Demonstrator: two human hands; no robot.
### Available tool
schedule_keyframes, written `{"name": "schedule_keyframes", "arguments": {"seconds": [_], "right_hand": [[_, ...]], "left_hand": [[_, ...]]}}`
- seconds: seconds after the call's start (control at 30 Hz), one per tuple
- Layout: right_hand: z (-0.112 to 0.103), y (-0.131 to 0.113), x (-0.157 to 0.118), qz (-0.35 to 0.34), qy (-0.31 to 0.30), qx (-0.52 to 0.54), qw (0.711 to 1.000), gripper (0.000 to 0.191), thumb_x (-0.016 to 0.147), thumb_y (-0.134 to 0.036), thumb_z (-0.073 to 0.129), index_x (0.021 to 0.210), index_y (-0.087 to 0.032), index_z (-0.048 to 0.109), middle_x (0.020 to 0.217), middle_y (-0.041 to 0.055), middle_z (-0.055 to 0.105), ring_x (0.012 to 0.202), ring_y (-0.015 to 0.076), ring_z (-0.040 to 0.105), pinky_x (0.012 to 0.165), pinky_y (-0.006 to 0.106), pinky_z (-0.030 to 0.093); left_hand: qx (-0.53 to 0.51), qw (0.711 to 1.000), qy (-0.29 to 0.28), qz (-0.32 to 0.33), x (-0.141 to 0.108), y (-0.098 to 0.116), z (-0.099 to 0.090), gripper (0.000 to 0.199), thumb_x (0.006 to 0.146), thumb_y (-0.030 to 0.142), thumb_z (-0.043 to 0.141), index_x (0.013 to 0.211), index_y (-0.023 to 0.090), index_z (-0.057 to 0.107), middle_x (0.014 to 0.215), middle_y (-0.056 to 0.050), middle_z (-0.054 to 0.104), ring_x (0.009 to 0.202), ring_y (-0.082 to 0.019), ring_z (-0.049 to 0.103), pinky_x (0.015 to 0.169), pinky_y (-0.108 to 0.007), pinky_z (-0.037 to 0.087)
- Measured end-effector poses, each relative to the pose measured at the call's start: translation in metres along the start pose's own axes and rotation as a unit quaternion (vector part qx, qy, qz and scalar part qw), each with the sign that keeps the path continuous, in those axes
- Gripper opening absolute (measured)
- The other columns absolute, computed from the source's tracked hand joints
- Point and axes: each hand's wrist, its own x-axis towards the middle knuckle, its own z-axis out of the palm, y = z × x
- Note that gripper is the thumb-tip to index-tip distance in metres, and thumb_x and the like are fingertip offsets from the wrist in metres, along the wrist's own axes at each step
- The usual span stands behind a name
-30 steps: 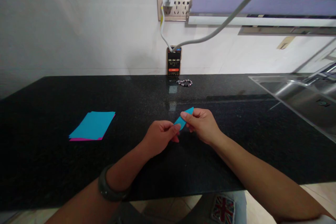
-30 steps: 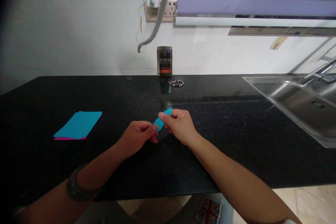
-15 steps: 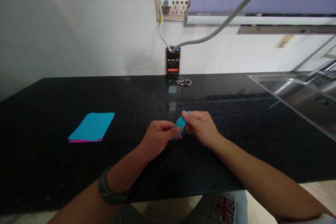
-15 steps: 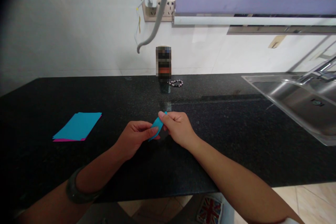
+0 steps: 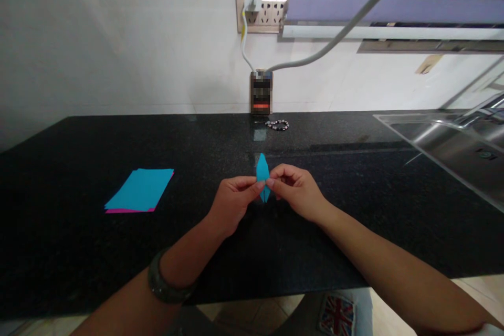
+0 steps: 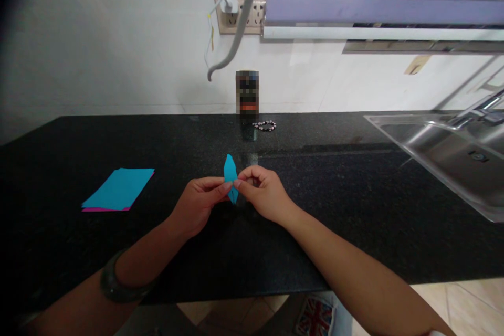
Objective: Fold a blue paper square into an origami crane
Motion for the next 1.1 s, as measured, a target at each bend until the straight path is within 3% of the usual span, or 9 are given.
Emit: {"name": "schedule_keyframes", "arguments": {"seconds": [0.17, 0.33, 0.57, 0.93, 1.1], "right_hand": [[-0.0025, 0.0016, 0.0004, -0.008, -0.015, -0.010, 1.000, 0.014, 0.069, -0.029, 0.061, 0.068, -0.016, 0.056, 0.061, -0.0017, 0.052, 0.052, 0.0081, 0.047, 0.047, 0.021, 0.040], [-0.0014, 0.0025, 0.0017, 0.016, -0.009, 0.053, 0.998, 0.016, 0.065, -0.025, 0.064, 0.075, -0.016, 0.054, 0.053, -0.0057, 0.050, 0.044, 0.0060, 0.044, 0.042, 0.019, 0.038], [-0.0027, 0.0019, 0.0019, 0.017, -0.028, 0.076, 0.997, 0.012, 0.065, -0.021, 0.062, 0.074, -0.016, 0.054, 0.053, -0.0060, 0.051, 0.042, 0.0053, 0.045, 0.042, 0.019, 0.038], [-0.0043, 0.0086, 0.0041, -0.008, -0.009, 0.080, 0.997, 0.011, 0.064, -0.021, 0.064, 0.071, -0.015, 0.057, 0.057, -0.0044, 0.054, 0.042, 0.0046, 0.046, 0.041, 0.019, 0.038], [-0.0044, 0.0089, 0.0042, -0.023, -0.027, 0.091, 0.995, 0.011, 0.065, -0.020, 0.064, 0.074, -0.016, 0.059, 0.057, -0.0044, 0.055, 0.043, 0.0053, 0.048, 0.041, 0.019, 0.039]], "left_hand": [[-0.032, 0.998, 0.046, 0.001, 0.0003, 0.0012, 0.0008, 0.019, 0.064, 0.027, 0.068, 0.076, 0.013, 0.064, 0.067, -0.001, 0.066, 0.059, -0.012, 0.059, 0.061, -0.027, 0.048], [-0.027, 0.999, 0.027, 0.013, 0.0006, -0.0005, -0.0006, 0.018, 0.063, 0.021, 0.068, 0.077, 0.012, 0.061, 0.069, -0.001, 0.065, 0.064, -0.012, 0.061, 0.065, -0.026, 0.049], [0.016, 0.996, 0.047, 0.069, 0.0007, 0.0011, -0.0008, 0.033, 0.061, 0.018, 0.070, 0.084, 0.019, 0.046, 0.063, 0.005, 0.061, 0.055, -0.010, 0.058, 0.054, -0.021, 0.045], [0.017, 0.996, 0.037, 0.073, 0.0004, 0.0002, -0.0008, 0.023, 0.061, 0.014, 0.069, 0.079, 0.015, 0.055, 0.065, 0.003, 0.062, 0.058, -0.008, 0.057, 0.057, -0.019, 0.045], [0.026, 0.996, 0.060, 0.068, 0.0013, 0.0001, -0.0005, 0.016, 0.060, 0.014, 0.070, 0.073, 0.014, 0.060, 0.063, 0.003, 0.061, 0.058, -0.007, 0.056, 0.057, -0.019, 0.045]]}}
